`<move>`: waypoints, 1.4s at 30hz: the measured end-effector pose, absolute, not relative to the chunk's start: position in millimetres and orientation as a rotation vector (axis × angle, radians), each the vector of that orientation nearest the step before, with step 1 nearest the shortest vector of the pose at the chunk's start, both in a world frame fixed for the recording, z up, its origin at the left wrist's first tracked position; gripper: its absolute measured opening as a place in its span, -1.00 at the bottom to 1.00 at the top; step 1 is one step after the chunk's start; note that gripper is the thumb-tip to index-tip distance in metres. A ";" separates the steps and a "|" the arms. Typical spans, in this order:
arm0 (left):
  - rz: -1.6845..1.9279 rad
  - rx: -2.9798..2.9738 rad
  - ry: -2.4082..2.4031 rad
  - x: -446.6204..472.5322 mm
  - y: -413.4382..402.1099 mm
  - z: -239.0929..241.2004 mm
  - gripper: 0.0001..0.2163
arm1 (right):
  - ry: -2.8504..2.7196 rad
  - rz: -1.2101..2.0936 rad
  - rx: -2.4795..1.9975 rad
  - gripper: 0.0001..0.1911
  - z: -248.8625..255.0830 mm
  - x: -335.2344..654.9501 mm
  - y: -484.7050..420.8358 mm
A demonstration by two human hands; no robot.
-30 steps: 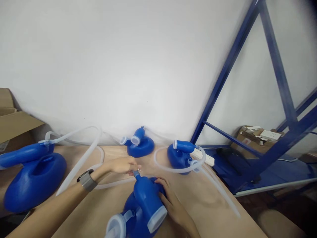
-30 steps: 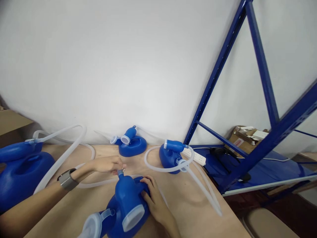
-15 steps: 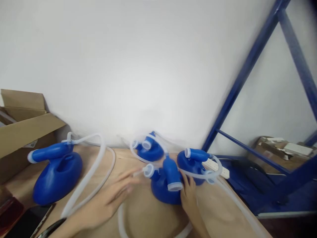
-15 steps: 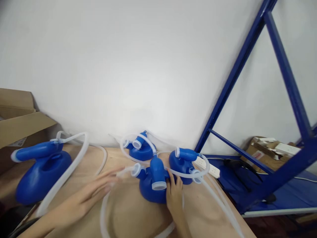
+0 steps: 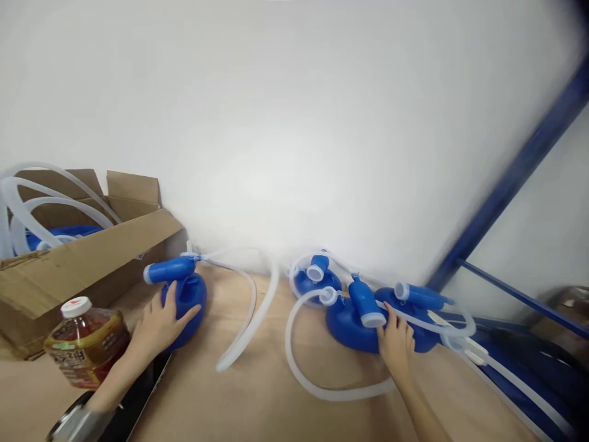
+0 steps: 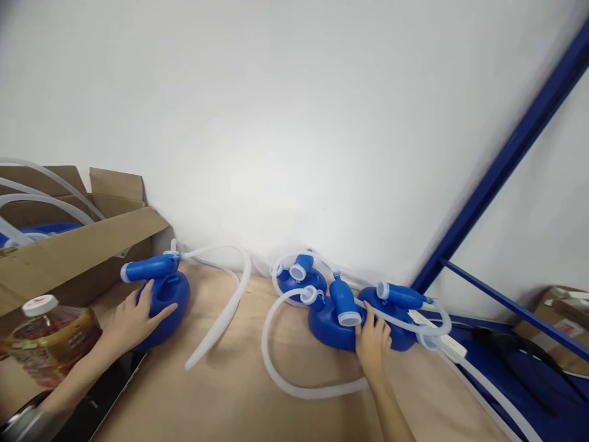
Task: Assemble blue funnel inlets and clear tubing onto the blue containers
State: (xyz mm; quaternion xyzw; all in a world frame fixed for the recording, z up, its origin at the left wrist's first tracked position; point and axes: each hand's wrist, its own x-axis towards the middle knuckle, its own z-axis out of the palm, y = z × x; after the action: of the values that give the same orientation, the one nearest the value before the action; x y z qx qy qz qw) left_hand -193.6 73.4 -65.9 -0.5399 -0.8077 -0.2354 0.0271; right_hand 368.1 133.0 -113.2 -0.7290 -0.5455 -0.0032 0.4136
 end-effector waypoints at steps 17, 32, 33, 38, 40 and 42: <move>-0.400 -1.878 -1.878 -53.2 -10.9 -112.5 -0.63 | -2.301 0.327 -1.361 -0.36 -235.7 279.5 -43.3; -1.124 -2.498 -1.531 31.7 -69.2 -112.5 -0.59 | -1.204 0.897 -1.033 -0.34 -137.4 294.6 10.1; -1.219 -2.507 -1.573 26.5 -66.5 -108.7 -0.62 | -1.208 0.918 -0.954 -0.32 -126.5 287.2 5.2; -1.689 -1.912 -1.889 -11.2 -30.6 -93.5 -0.53 | -1.256 1.118 -0.837 -0.01 -85.5 233.2 8.9; -1.773 -1.721 -2.042 -26.4 -9.7 -88.7 -0.26 | -1.209 1.183 -0.843 0.09 -83.0 210.2 22.8; -1.889 -1.652 -2.214 -38.9 10.9 -83.8 -0.17 | -1.254 1.229 -0.877 0.10 -85.7 189.9 37.5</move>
State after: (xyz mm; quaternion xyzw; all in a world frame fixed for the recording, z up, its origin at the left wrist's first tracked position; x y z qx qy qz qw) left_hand -38.9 10.9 -83.8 -0.4911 -0.6582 -0.5613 -0.1023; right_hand 189.9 37.5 -85.7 -0.3715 -0.5312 0.5206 0.5557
